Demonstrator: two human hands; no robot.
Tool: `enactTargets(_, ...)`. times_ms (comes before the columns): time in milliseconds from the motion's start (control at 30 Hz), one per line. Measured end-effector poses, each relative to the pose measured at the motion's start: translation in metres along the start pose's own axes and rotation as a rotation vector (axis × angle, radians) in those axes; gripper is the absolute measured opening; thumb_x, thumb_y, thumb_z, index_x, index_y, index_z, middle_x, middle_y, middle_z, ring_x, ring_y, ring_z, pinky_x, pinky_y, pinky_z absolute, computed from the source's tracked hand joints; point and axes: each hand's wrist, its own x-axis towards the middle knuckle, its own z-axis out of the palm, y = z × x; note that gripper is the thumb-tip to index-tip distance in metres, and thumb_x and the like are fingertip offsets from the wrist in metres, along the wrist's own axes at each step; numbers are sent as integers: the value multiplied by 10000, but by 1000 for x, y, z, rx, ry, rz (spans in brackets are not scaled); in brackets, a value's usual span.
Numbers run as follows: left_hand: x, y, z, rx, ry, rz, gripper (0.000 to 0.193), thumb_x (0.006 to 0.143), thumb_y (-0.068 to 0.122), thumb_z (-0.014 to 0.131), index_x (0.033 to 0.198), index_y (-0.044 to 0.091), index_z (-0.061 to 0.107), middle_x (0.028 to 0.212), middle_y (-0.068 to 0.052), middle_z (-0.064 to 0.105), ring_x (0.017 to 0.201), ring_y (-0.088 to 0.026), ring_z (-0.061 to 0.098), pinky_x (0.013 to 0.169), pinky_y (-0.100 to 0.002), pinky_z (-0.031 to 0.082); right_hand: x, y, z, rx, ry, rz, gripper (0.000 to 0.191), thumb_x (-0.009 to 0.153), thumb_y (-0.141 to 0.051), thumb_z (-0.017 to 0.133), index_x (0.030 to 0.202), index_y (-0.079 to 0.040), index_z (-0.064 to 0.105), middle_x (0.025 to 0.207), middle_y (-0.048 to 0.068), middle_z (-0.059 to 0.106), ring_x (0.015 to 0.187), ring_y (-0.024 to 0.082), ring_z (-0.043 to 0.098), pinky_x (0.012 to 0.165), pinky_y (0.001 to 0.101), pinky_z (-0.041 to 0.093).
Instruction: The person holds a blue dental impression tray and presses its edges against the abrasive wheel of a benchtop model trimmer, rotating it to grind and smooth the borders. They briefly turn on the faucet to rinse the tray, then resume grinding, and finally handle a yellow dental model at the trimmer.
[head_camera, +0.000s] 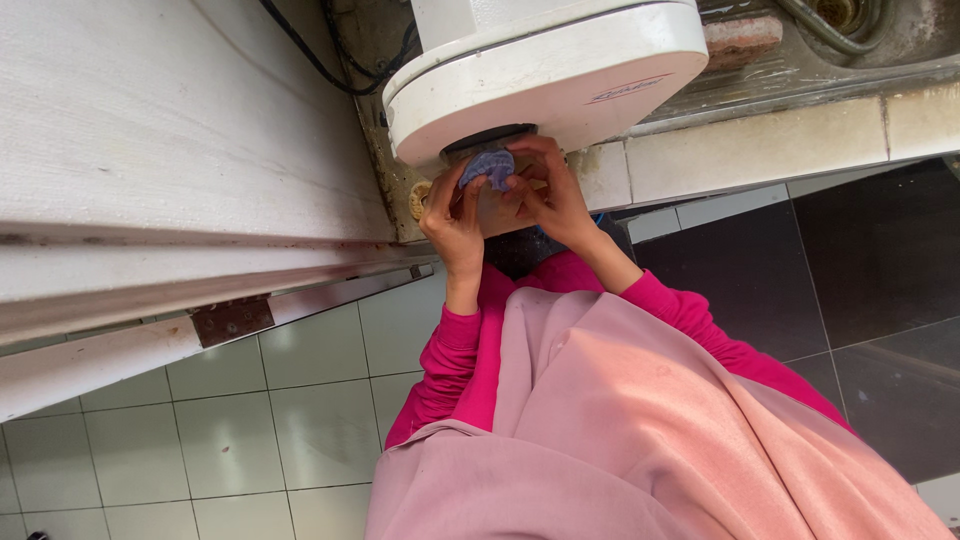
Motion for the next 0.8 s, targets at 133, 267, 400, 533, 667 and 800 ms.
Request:
enactTargets(133, 0, 4, -1, -12, -21, 3, 287, 913, -8, 788, 1189, 54, 739, 1093, -84, 747, 983, -190, 740, 794, -320, 607, 1, -1, -4, -165, -25, -106, 386, 1091, 4, 585, 1450, -103, 493, 1185, 118, 633, 952, 115, 698, 677, 254, 596)
enactTargets(267, 2, 5, -1, 34, -53, 11, 305, 889, -10, 803, 1182, 57, 749, 1084, -84, 742, 949, -188, 740, 747, -306, 593, 2, -4, -6, -474, -86, -411, 553, 1014, 141, 540, 1484, -150, 559, 1314, 120, 560, 984, 144, 663, 779, 306, 618)
enactTargets(400, 1, 7, 0, 2, -14, 15, 285, 909, -12, 794, 1184, 50, 749, 1106, -88, 732, 999, -196, 732, 816, -322, 614, -2, -7, 0, -88, -14, -70, 503, 996, 47, 596, 1457, -83, 439, 1382, 96, 529, 915, 103, 666, 635, 238, 615)
enactTargets(533, 1, 6, -1, -42, -33, -36, 275, 909, -1, 793, 1175, 56, 752, 1107, -88, 723, 989, -194, 736, 794, -313, 641, -2, -8, -2, -171, -38, -86, 487, 1015, 93, 574, 1454, -115, 536, 1302, 100, 595, 907, 109, 706, 687, 260, 641)
enactTargets(667, -2, -4, 0, -24, -41, -8, 282, 914, 0, 796, 1189, 45, 756, 1100, -77, 707, 998, -175, 735, 817, -326, 643, -2, -7, -3, -156, -80, -159, 500, 1015, 77, 552, 1490, -81, 536, 1317, 99, 550, 879, 117, 711, 698, 269, 623)
enactTargets(800, -4, -21, 2, -236, -76, -196, 226, 998, 74, 722, 1214, 11, 733, 1137, -83, 720, 997, -166, 705, 827, -320, 627, 2, -4, -2, 93, -4, 3, 453, 1061, -33, 651, 1490, -17, 503, 1247, 88, 635, 900, 97, 677, 711, 249, 587)
